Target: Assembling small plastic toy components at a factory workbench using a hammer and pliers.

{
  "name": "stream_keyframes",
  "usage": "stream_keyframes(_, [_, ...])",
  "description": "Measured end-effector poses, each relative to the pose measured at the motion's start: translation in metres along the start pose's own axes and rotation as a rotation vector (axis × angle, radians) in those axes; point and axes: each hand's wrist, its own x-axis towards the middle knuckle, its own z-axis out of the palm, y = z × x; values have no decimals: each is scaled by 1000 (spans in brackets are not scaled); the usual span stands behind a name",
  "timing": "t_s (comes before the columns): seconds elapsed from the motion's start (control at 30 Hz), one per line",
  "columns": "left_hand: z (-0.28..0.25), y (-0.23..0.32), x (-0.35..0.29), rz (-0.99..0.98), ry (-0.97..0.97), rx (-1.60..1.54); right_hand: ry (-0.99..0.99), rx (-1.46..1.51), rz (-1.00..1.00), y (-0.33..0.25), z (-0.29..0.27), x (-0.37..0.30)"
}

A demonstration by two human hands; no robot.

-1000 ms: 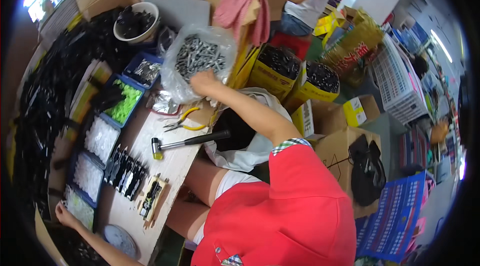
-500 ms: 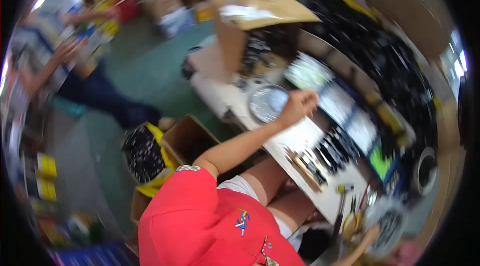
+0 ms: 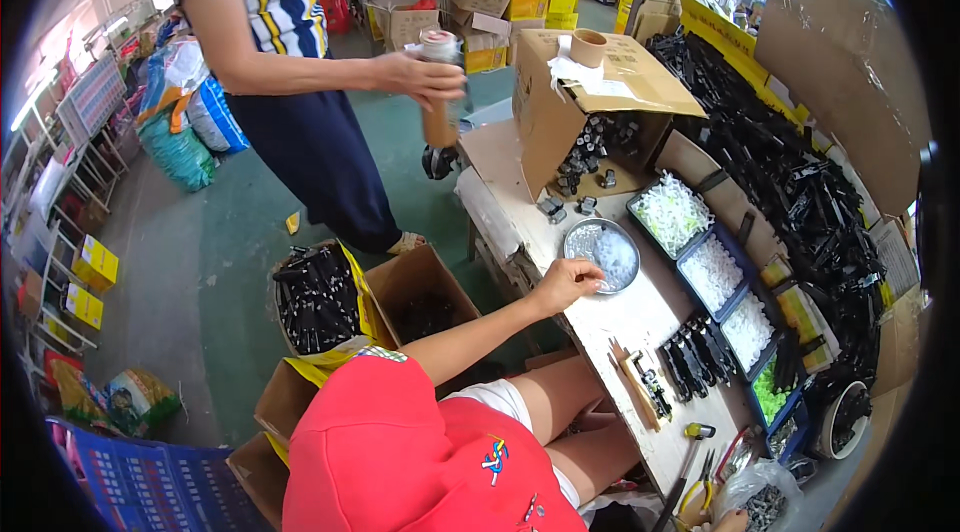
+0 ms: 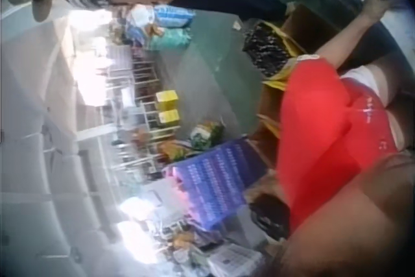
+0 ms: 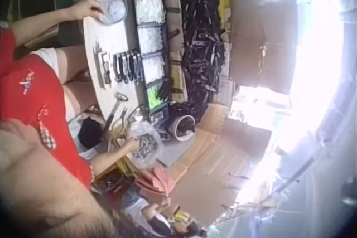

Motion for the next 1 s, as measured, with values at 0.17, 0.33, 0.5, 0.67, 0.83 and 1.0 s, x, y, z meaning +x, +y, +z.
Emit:
stream_keyframes(0.17, [13, -4, -4, 89, -27, 52, 31, 38, 42, 11, 11, -5])
stream_keyframes(0.33, [-8, -3, -6, 87, 61, 92, 143, 206, -105, 30, 55, 18])
stream_keyframes(0.5, [-8, -9, -4, 46, 48, 103, 194, 117, -106, 34, 44, 10])
stream_keyframes(0.67, [-14, -13, -5, 51, 96, 147, 252, 191, -93, 45, 59, 23])
stream_keyframes(0.83, [-18, -16, -6, 80, 127, 171, 455, 144, -154, 99, 106, 52])
stream_keyframes(1.0, [-22, -14, -19, 71, 184, 246, 480, 177, -238, 83, 121, 87])
